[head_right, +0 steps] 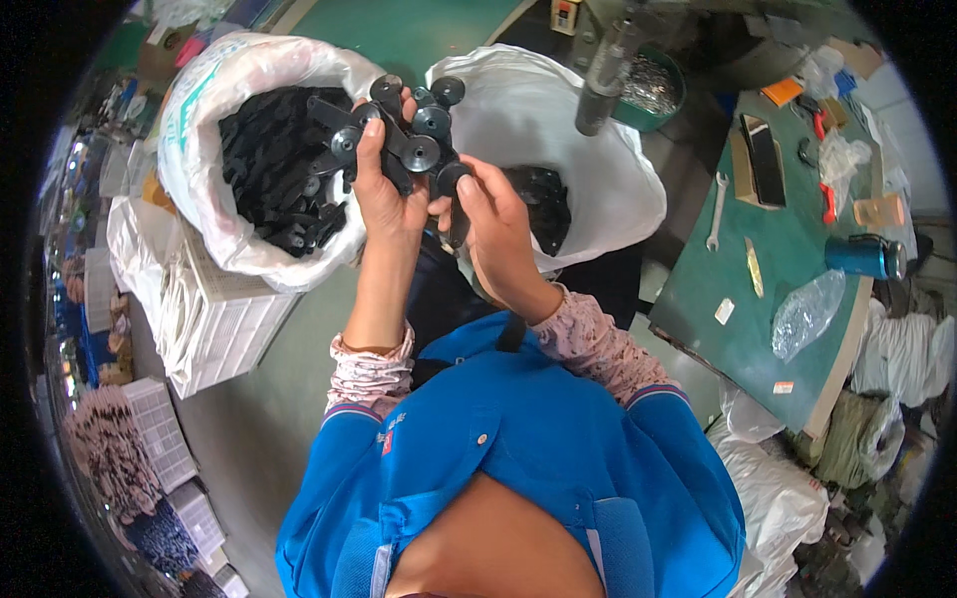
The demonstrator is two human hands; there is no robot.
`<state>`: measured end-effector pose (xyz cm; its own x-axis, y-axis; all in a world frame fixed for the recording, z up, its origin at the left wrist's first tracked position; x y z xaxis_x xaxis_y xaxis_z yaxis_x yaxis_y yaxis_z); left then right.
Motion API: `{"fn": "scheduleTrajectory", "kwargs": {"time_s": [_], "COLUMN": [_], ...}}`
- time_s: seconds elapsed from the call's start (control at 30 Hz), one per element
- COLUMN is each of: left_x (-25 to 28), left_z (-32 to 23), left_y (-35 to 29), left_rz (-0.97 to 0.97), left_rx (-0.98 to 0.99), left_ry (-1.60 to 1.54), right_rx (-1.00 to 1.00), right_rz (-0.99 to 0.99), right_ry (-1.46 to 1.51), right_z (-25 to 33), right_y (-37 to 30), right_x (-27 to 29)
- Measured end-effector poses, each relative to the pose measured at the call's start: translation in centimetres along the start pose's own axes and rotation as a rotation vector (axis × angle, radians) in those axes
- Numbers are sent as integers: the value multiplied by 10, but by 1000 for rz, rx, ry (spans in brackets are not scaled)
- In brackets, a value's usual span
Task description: The person repeatedly picks up black plastic components from a white sack, attaches small metal pieces to them by hand, and places the assembled units into a second white sack. The process is continuous and repetitive.
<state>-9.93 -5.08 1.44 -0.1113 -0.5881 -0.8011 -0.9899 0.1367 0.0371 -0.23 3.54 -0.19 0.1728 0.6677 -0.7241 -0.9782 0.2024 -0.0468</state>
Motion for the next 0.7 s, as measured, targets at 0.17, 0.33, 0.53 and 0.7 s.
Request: {"fn": "scheduleTrajectory", "kwargs": {"time_s": [0.17,0.33,0.53,0.7], "left_x": [-20,-37,-27,-23], "left_z": [24,41,44,43], "left_y": [-16,-25,-21,-22], "left_rz": [55,59,122,160], "left_rx": [47,73,170,308], "left_ry": [45,23,-70,-195], "right_rx": [88,80,303,309], "right_rz": [-132,-203,-322,-182], "right_ry": [-79,-80,-451,-856], "right_z": [21,30,94,156], "right_y": [1,-8,-13,-7], "right_x": [35,47,85,89]}}
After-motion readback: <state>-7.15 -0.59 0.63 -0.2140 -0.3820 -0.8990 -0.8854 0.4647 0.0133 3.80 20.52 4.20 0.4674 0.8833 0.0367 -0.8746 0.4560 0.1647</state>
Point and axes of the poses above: each hand's wrist, its own y-axis towards the middle knuckle, its own x-axis out of the back of the hand, z = x × y, the point moved 5 cm from there along y, towards the middle knuckle, and after that the axes turned 1 degree about -z, right-handed, at the moved point
